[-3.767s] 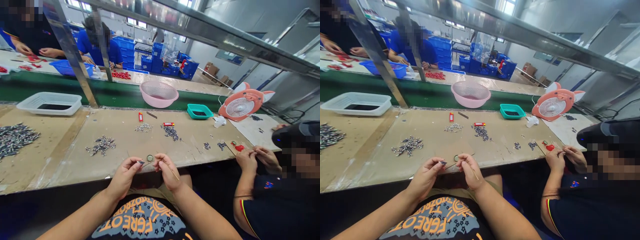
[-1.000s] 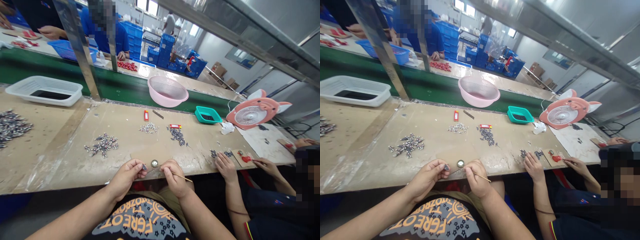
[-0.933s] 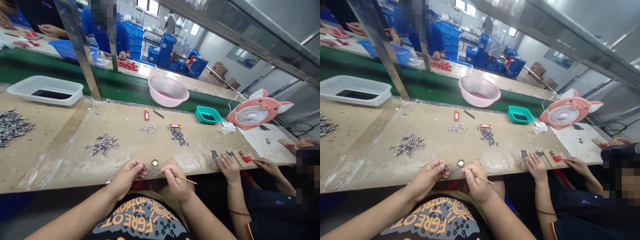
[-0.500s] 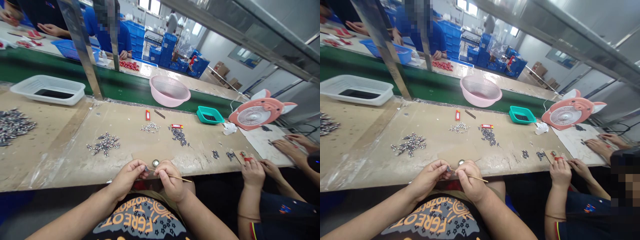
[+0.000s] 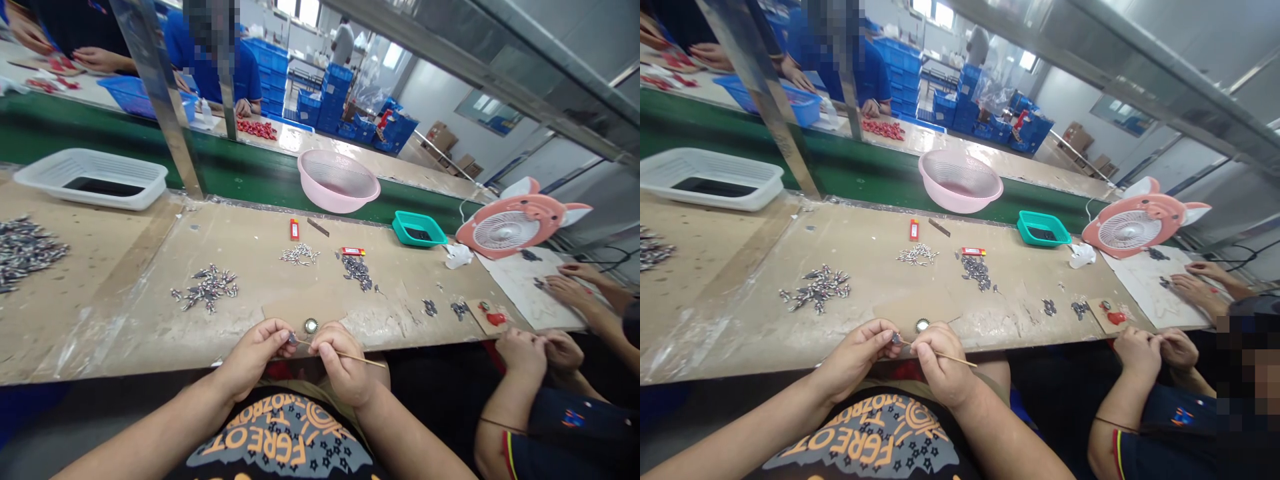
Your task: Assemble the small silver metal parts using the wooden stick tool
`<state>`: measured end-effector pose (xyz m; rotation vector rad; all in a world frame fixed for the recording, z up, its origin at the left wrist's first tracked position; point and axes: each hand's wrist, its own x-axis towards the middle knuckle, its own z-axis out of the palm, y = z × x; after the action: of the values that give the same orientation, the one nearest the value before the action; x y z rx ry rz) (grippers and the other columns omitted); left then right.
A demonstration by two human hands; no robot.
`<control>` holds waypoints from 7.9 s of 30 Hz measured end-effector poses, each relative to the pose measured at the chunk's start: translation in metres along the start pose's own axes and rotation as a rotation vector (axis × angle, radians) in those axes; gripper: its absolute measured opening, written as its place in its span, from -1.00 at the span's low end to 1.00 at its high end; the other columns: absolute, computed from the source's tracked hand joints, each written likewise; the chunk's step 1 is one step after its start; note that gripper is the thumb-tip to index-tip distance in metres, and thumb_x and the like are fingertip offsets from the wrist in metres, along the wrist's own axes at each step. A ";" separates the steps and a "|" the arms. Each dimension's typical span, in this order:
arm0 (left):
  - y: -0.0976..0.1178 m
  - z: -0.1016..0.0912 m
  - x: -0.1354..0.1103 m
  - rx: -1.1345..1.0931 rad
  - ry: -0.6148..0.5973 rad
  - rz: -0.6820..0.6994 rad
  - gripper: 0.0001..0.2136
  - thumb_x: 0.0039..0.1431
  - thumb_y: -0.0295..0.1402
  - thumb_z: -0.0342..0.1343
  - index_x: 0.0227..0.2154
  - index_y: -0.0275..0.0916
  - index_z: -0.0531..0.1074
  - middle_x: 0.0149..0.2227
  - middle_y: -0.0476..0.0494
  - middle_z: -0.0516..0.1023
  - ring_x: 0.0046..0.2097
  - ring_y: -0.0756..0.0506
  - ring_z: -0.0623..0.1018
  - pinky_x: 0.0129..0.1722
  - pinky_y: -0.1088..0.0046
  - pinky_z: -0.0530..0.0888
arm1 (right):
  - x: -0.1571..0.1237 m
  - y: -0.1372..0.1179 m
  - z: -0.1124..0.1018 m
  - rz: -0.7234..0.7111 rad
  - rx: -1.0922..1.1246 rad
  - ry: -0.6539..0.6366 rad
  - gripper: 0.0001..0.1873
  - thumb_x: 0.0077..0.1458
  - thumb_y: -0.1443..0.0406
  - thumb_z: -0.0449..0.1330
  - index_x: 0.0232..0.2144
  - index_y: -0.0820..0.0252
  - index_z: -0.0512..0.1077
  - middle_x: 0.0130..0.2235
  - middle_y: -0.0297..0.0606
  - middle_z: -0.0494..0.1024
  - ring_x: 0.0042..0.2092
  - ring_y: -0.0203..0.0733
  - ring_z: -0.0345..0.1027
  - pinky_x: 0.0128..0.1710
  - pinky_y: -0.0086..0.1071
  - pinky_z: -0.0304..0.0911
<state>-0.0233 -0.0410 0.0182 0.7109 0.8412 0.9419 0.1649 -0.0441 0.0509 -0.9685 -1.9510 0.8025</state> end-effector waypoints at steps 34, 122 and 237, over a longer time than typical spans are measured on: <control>-0.008 -0.013 0.005 -0.087 -0.068 -0.013 -0.86 0.13 -0.27 0.11 -0.40 -0.24 0.42 -0.39 -0.07 0.51 -0.32 -0.03 0.45 -0.24 0.41 0.40 | 0.158 0.094 -0.002 0.073 -1.010 -0.324 -0.85 0.11 0.31 0.12 -0.35 0.23 0.48 -0.25 -0.08 0.46 -0.11 0.01 0.23 -0.10 -0.19 0.13; -0.006 0.004 -0.032 0.819 0.104 0.497 -0.83 0.18 -0.32 0.03 -0.27 -0.11 0.52 -0.27 -0.06 0.60 -0.21 -0.10 0.54 -0.18 0.42 0.43 | 0.001 -0.029 0.001 0.022 -0.397 -0.167 -0.91 0.07 0.41 0.14 -0.38 0.17 0.28 -0.39 -0.31 0.40 -0.29 -0.23 0.25 -0.26 -0.40 0.17; 0.007 -0.075 -0.099 0.859 0.174 0.684 -0.88 0.20 -0.40 -0.03 -0.30 -0.17 0.42 -0.19 -0.17 0.48 -0.09 -0.12 0.46 -0.06 0.29 0.37 | 0.087 0.142 -0.122 0.850 -1.075 -0.462 -0.70 0.20 0.23 0.10 -0.04 0.24 0.32 -0.03 -0.15 0.39 -0.09 -0.15 0.35 -0.12 -0.18 0.33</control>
<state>-0.1235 -0.1151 0.0163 1.7528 1.1989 1.2522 0.2829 0.1235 0.0294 -2.5398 -2.3759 0.3359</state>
